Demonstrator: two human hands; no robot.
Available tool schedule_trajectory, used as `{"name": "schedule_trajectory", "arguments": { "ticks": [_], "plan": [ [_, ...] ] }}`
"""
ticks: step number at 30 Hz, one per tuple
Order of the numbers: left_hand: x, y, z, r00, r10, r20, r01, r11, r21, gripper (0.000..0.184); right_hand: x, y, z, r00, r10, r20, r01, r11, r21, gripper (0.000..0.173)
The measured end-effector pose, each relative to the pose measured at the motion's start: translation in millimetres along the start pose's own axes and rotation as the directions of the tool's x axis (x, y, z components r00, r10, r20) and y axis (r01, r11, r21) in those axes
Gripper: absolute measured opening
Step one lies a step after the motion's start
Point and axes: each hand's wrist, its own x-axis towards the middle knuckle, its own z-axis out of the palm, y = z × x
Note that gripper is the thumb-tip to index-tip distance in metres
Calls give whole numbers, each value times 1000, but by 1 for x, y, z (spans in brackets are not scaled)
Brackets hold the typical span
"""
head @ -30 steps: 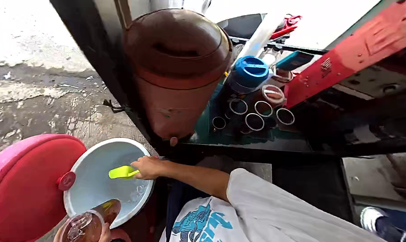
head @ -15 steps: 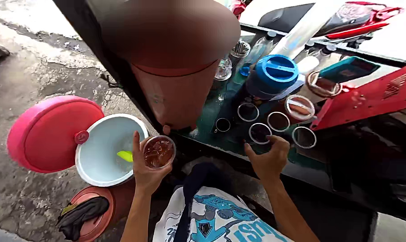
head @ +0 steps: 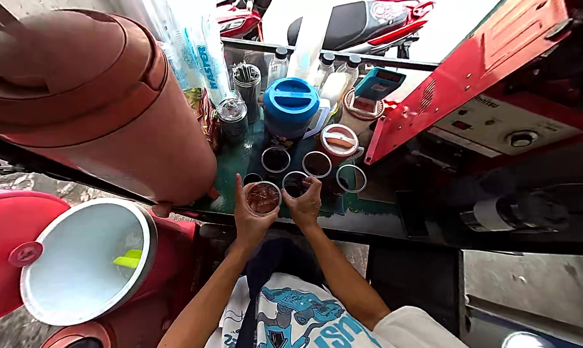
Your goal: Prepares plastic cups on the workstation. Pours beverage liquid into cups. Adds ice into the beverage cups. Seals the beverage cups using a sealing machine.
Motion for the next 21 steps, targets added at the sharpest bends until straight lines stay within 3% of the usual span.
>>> {"name": "schedule_trajectory", "arguments": {
  "ticks": [6,12,21],
  "plan": [
    [7,-13,50,998,-53,-44,53,999,4,127,-18,14,-59,999,-14,-47,17,998,65,86],
    [13,-44,105,996,44,-73,-38,997,74,118,-48,41,-115,998,-53,-35,55,996,75,87],
    [19,-50,118,998,19,-62,-11,991,132,126,-69,40,-145,997,-75,-4,75,991,108,88]
  ]
}}
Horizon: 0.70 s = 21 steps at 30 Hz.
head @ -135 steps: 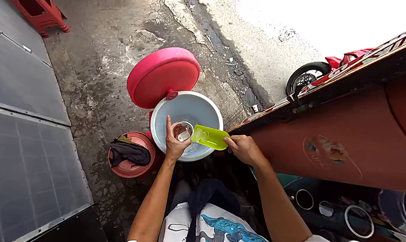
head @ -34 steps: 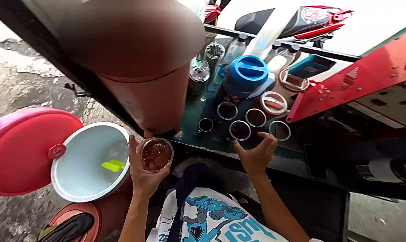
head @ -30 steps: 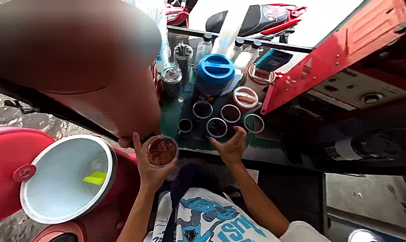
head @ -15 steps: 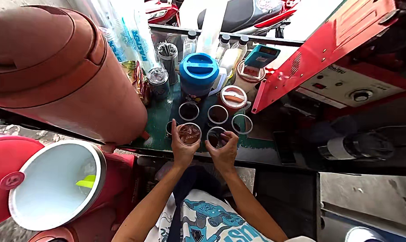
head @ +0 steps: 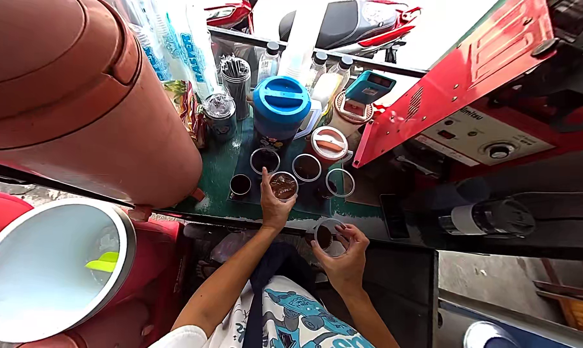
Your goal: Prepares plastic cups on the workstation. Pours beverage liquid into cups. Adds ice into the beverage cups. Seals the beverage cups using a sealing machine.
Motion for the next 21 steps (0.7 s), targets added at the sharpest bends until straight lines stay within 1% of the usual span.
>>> {"name": "schedule_trajectory", "arguments": {
  "ticks": [3,4,5,6,7,8,9,10,11,12,13,14,16,17,18,19,21],
  "plan": [
    [-7,3,-17,999,-42,31,42,999,14,131,3,-14,-2,998,-56,36,56,998,16,89],
    [-11,5,-31,998,-46,49,45,999,23,128,6,-21,-1,995,-89,54,87,996,31,89],
    [-16,8,-50,996,-21,82,19,1000,25,120,10,-28,0,989,-127,80,123,991,55,89],
    [-21,10,-74,990,38,136,-40,999,13,109,13,-38,2,978,-170,120,160,983,90,89],
    [-26,13,-101,970,117,212,-114,993,-28,98,17,-49,5,962,-219,165,199,972,128,89],
    [-28,17,-129,931,200,305,-181,979,-89,90,21,-62,11,940,-271,209,237,956,172,89],
    [-30,22,-154,882,266,389,-228,963,-143,89,23,-75,18,912,-318,259,266,939,219,89],
    [-32,28,-176,842,308,442,-255,951,-177,92,26,-90,28,877,-367,310,290,919,268,90],
    [-37,33,-197,830,319,458,-258,947,-193,98,26,-106,40,835,-416,360,308,896,319,91],
    [-43,37,-215,843,304,445,-239,951,-198,104,25,-123,55,788,-465,404,322,870,373,91],
    [-50,41,-232,875,275,399,-207,957,-205,109,23,-140,72,736,-515,439,330,840,431,92],
    [-57,44,-248,916,243,320,-178,960,-218,110,18,-158,91,680,-565,467,332,805,491,92],
    [-72,49,-278,984,159,81,-137,965,-224,103,2,-196,131,570,-650,502,341,743,576,92],
    [-79,49,-293,991,115,-74,-127,973,-193,94,-9,-215,151,520,-684,512,351,718,602,91],
    [-84,46,-310,973,76,-220,-113,981,-160,86,-20,-235,169,464,-714,524,358,692,627,90],
    [-89,41,-329,942,50,-332,-100,986,-136,83,-29,-255,187,389,-749,536,371,660,653,90],
    [-97,23,-373,866,36,-498,-88,993,-80,87,-41,-298,225,188,-800,570,363,596,716,99]
  ]
}}
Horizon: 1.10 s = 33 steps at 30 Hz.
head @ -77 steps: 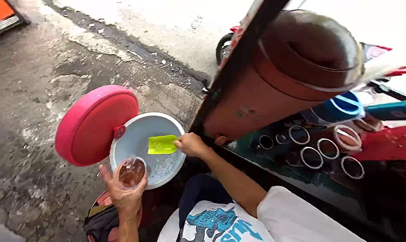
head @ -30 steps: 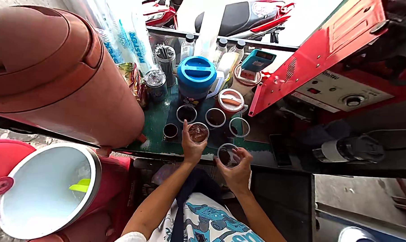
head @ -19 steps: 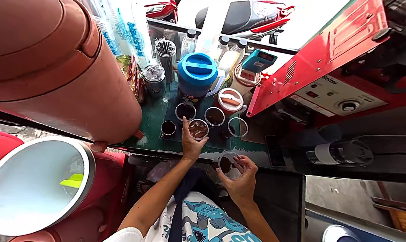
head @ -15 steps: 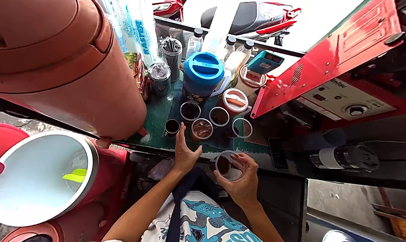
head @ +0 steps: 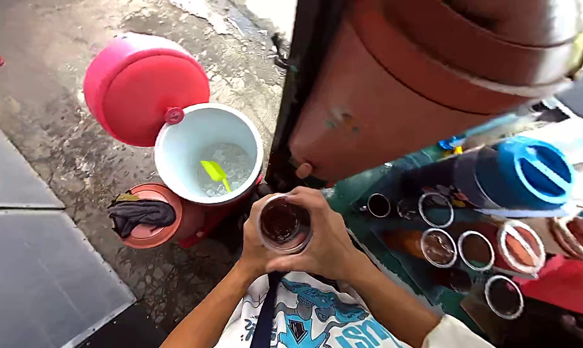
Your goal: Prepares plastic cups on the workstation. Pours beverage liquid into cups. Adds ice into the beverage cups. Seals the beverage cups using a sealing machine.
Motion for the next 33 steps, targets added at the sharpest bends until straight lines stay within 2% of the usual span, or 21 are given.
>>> {"name": "schedule_trajectory", "arguments": {
  "ticks": [1,2,3,5,6,8,10,11,12,13,15,18,19,20,21,23,25,27,29,31,33],
  "plan": [
    [8,-8,-23,998,4,-69,-3,1000,21,88,28,2,11,995,-21,95,15,998,65,104],
    [15,-17,-46,992,14,-129,-10,999,36,89,56,9,26,987,-36,157,10,987,161,100],
    [22,-27,-70,983,25,-184,-15,998,59,90,85,23,45,978,-28,207,-28,965,262,87],
    [33,-47,-116,958,45,-283,-16,994,105,93,137,66,100,911,157,382,-302,883,359,60],
    [39,-57,-137,940,54,-336,-11,992,129,95,159,95,136,807,300,509,-502,802,323,56],
    [53,-76,-174,902,52,-429,12,989,145,96,185,169,227,484,556,676,-795,602,73,59],
    [67,-95,-200,872,54,-486,23,988,151,97,183,230,316,142,730,668,-855,431,-289,60],
    [75,-106,-209,866,60,-497,15,989,145,98,177,244,347,11,770,638,-822,371,-433,58],
    [82,-117,-215,863,72,-501,1,989,145,97,168,250,371,-60,793,606,-781,341,-523,55],
    [88,-129,-221,864,77,-498,-8,990,140,97,159,256,394,-80,810,581,-756,330,-565,52],
    [92,-154,-226,860,58,-506,-1,994,112,97,138,268,425,-57,824,564,-799,301,-520,48],
    [87,-188,-228,868,1,-496,51,995,91,97,138,277,424,-63,786,615,-896,226,-381,40],
    [84,-197,-228,874,-5,-486,68,991,113,96,147,278,416,-51,775,630,-878,266,-398,34],
    [82,-205,-227,879,-2,-477,80,986,145,94,159,280,404,-13,774,634,-817,357,-452,32],
    [79,-211,-227,887,-4,-462,93,981,170,92,175,280,388,35,772,635,-713,464,-526,40],
    [76,-217,-227,895,-15,-446,107,978,181,91,212,272,350,118,795,595,-490,568,-662,78],
    [75,-216,-225,895,-26,-445,109,981,162,92,232,254,325,197,846,495,-308,533,-788,90],
    [79,-214,-224,897,-19,-441,110,977,181,89,229,250,331,244,882,404,-246,459,-854,72],
    [80,-216,-223,900,-16,-436,108,976,189,87,216,256,362,192,917,349,-312,394,-864,55],
    [75,-220,-221,892,-22,-451,110,979,170,86,200,269,402,105,929,354,-385,366,-847,49],
    [74,-221,-221,885,-34,-464,112,984,142,86,190,280,442,91,920,381,-418,382,-824,45]
  ]
}}
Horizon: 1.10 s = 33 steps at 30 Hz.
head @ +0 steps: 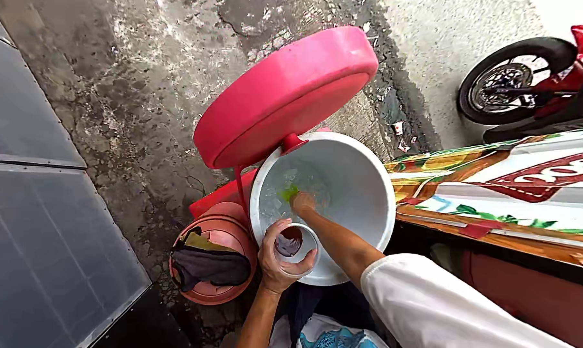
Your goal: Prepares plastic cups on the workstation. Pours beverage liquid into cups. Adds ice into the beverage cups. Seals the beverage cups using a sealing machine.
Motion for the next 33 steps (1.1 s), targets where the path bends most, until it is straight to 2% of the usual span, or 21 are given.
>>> {"name": "schedule_trajectory", "arguments": {
  "ticks": [3,7,10,14,19,22,24,27,30,33],
  "plan": [
    [0,-3,1,1000,26,-5,-26,1000,6,87,37,-29,14,999,-19,-31,21,997,72,46],
    [-3,-5,1,998,50,-30,-50,999,-9,91,53,-20,5,975,-217,-37,217,976,-3,54],
    [-4,-3,0,999,34,-27,-35,998,-44,94,19,-13,-24,947,-320,-7,318,944,-89,51],
    [-5,3,-1,997,75,15,-76,997,17,97,-62,-23,-73,904,-427,-1,413,875,-253,42],
    [-2,8,-4,988,130,79,-133,990,45,97,-138,-21,-105,874,-485,-19,451,825,-340,39],
    [-1,12,-6,984,150,95,-157,986,63,94,-161,-21,-110,880,-475,-12,442,827,-347,37],
    [-1,18,-6,985,146,88,-153,985,75,93,-155,-14,-107,869,-495,-21,458,818,-348,39],
    [-6,28,-10,990,97,101,-108,988,107,93,-120,16,-99,820,-572,-21,550,797,-249,42],
    [-11,35,-14,991,29,131,-45,991,124,91,-85,55,-81,780,-625,-5,625,780,8,41],
    [-17,36,-17,985,-55,163,36,992,120,92,-77,80,-64,773,-633,-50,625,745,235,39]
  ]
}}
